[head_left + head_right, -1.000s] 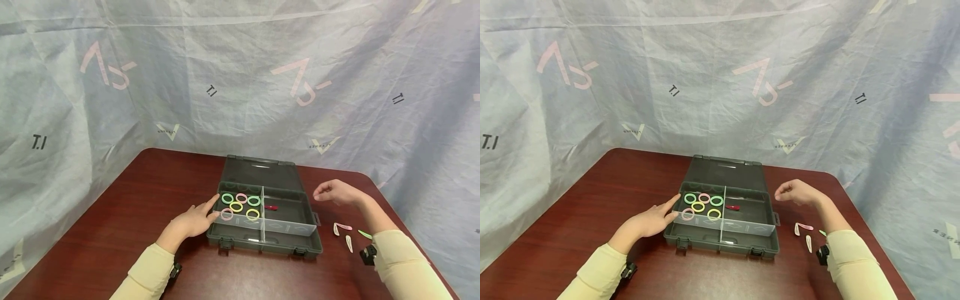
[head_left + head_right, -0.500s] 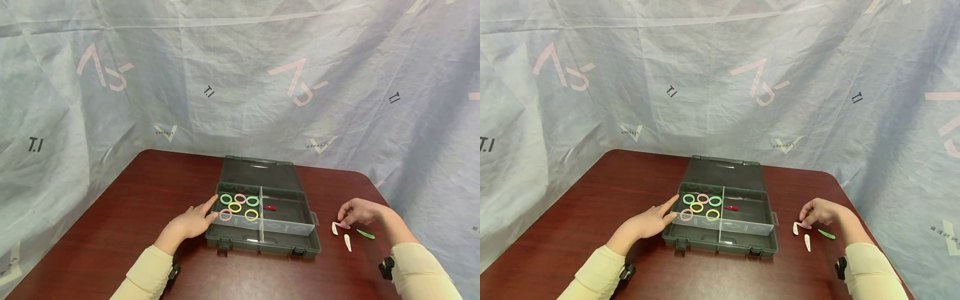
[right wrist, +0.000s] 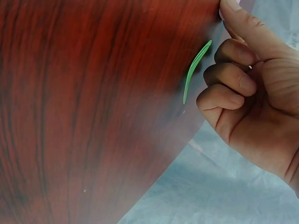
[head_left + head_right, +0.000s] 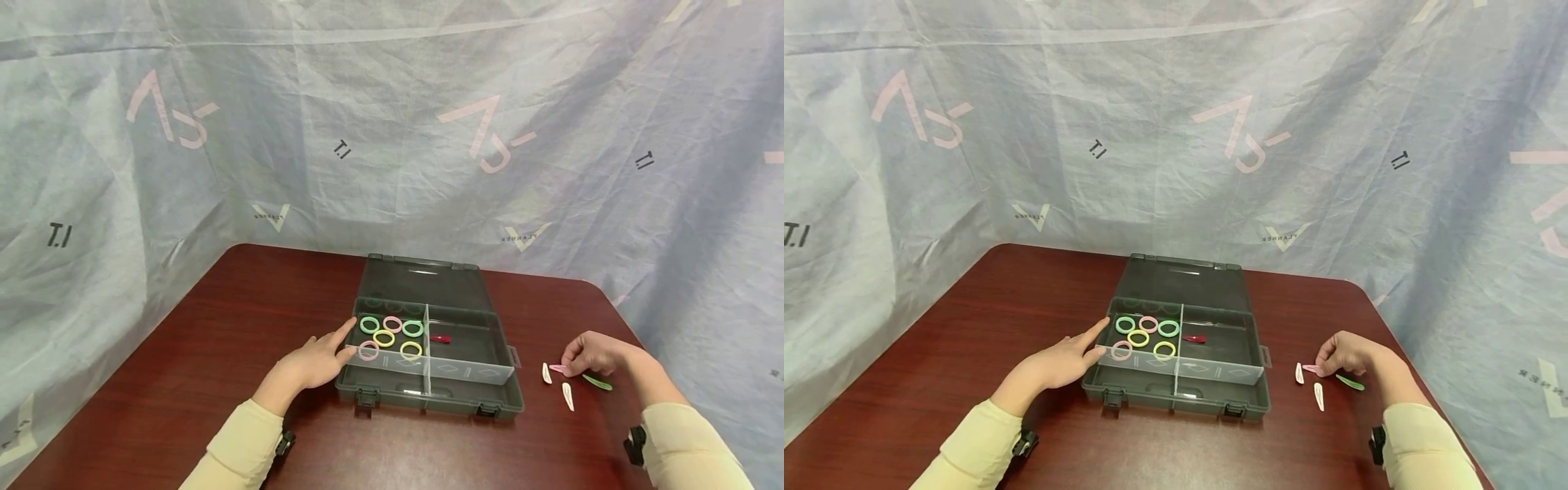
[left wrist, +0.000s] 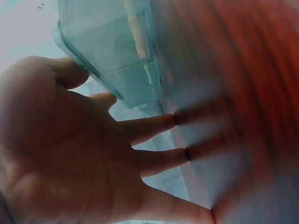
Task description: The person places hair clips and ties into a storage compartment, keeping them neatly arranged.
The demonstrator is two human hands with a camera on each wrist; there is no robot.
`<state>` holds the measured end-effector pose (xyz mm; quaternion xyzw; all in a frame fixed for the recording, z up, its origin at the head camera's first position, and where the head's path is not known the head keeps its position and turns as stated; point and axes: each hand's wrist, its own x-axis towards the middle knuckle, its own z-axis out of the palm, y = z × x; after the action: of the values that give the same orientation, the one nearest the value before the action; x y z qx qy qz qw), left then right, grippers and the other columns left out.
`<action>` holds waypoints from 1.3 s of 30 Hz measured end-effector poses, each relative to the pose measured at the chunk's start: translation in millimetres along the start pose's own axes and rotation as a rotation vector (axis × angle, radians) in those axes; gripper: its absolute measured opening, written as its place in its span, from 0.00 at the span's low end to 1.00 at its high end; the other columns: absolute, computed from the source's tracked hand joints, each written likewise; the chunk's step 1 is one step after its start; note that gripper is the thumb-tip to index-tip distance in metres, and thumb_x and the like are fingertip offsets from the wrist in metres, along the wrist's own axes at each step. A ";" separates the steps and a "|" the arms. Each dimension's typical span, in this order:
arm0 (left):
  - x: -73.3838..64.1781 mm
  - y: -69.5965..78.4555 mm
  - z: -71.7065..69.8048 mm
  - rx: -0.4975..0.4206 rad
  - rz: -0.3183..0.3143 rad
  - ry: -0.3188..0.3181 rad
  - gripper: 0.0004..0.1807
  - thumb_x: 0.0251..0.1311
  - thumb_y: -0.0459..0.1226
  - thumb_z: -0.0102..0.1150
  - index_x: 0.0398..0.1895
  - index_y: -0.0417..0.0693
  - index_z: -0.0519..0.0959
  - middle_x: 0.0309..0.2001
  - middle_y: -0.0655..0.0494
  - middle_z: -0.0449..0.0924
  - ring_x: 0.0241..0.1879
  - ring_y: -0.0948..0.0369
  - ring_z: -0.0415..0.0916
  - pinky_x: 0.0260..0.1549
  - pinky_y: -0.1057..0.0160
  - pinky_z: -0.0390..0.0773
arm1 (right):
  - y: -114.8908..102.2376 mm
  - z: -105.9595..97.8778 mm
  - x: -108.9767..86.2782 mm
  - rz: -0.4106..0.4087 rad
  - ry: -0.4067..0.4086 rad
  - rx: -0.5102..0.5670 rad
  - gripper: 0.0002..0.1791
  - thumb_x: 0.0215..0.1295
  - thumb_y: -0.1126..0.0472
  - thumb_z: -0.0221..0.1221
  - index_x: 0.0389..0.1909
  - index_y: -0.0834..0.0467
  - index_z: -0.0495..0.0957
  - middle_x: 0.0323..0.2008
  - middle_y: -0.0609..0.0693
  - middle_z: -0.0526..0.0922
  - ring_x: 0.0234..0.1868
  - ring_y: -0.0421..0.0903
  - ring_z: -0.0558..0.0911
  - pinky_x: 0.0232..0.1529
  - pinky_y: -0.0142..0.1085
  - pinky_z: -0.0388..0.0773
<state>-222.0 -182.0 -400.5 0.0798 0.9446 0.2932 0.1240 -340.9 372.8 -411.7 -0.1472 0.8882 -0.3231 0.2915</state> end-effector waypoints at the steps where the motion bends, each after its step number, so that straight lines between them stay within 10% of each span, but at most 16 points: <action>1: 0.2 -0.1 0.1 0.001 0.002 0.000 0.35 0.80 0.50 0.43 0.84 0.60 0.44 0.77 0.37 0.54 0.73 0.27 0.44 0.67 0.28 0.49 | 0.6 0.2 -0.3 0.009 0.002 0.001 0.08 0.59 0.62 0.72 0.30 0.64 0.85 0.16 0.40 0.69 0.15 0.36 0.53 0.16 0.29 0.51; 20: -3.2 1.5 -1.2 -0.011 -0.017 0.001 0.36 0.79 0.50 0.43 0.84 0.61 0.44 0.77 0.38 0.54 0.73 0.27 0.43 0.65 0.26 0.50 | -7.5 -3.4 7.3 -0.081 0.017 0.031 0.10 0.66 0.60 0.67 0.35 0.65 0.87 0.22 0.46 0.76 0.16 0.37 0.54 0.17 0.31 0.52; 28: -1.9 0.0 -1.4 -0.007 -0.012 -0.004 0.36 0.80 0.50 0.43 0.84 0.61 0.44 0.77 0.37 0.53 0.74 0.27 0.43 0.66 0.27 0.49 | -36.1 -6.7 16.9 -0.117 0.046 0.042 0.13 0.67 0.59 0.67 0.38 0.68 0.85 0.17 0.40 0.61 0.16 0.37 0.53 0.17 0.33 0.54; 39: -2.0 3.4 -1.0 0.010 -0.022 0.000 0.35 0.80 0.50 0.43 0.84 0.61 0.44 0.77 0.38 0.54 0.74 0.28 0.43 0.65 0.26 0.50 | -78.3 -1.9 33.5 -0.158 0.097 0.011 0.17 0.65 0.55 0.68 0.40 0.68 0.85 0.23 0.44 0.72 0.17 0.38 0.55 0.18 0.32 0.59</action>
<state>-220.1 -180.2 -397.4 0.0699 0.9470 0.2868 0.1270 -362.7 300.0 -373.0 -0.1994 0.8851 -0.3569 0.2224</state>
